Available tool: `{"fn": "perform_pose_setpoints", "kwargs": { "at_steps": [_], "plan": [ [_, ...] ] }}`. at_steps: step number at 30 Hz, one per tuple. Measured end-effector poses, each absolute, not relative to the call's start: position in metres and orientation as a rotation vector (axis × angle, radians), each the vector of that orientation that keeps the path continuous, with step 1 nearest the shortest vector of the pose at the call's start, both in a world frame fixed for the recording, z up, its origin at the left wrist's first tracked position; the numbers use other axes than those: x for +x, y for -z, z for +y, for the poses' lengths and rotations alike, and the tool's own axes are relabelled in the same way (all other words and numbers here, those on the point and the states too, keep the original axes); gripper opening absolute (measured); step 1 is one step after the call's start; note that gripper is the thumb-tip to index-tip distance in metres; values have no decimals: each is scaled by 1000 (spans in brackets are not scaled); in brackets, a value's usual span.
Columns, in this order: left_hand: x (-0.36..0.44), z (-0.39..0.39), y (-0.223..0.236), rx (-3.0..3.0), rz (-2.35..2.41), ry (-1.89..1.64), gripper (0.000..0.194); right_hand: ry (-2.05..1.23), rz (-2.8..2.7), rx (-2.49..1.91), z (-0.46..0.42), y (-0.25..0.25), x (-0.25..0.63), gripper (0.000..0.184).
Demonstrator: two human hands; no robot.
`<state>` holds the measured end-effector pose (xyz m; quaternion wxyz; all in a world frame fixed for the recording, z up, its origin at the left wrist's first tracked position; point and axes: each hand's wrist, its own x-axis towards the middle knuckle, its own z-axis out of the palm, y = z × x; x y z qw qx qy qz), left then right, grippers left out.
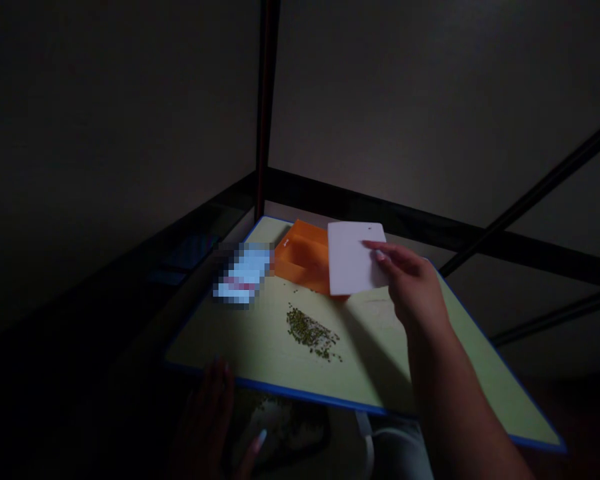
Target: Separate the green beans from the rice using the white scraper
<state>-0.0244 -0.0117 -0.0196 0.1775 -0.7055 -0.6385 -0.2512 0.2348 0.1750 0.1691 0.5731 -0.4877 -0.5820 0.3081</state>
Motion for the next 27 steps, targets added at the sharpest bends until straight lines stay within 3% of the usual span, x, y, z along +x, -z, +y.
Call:
{"fn": "perform_pose_setpoints", "kwargs": {
  "at_steps": [11, 27],
  "plan": [
    [-28, -8, 16, -2012, -1743, 771, 73, -658, -1508, -1114, 242, -115, 241, 63],
    [-30, -11, 20, -2072, -1785, 753, 75, -953, -1676, -1098, 249, -101, 242, 58]
  ]
}}
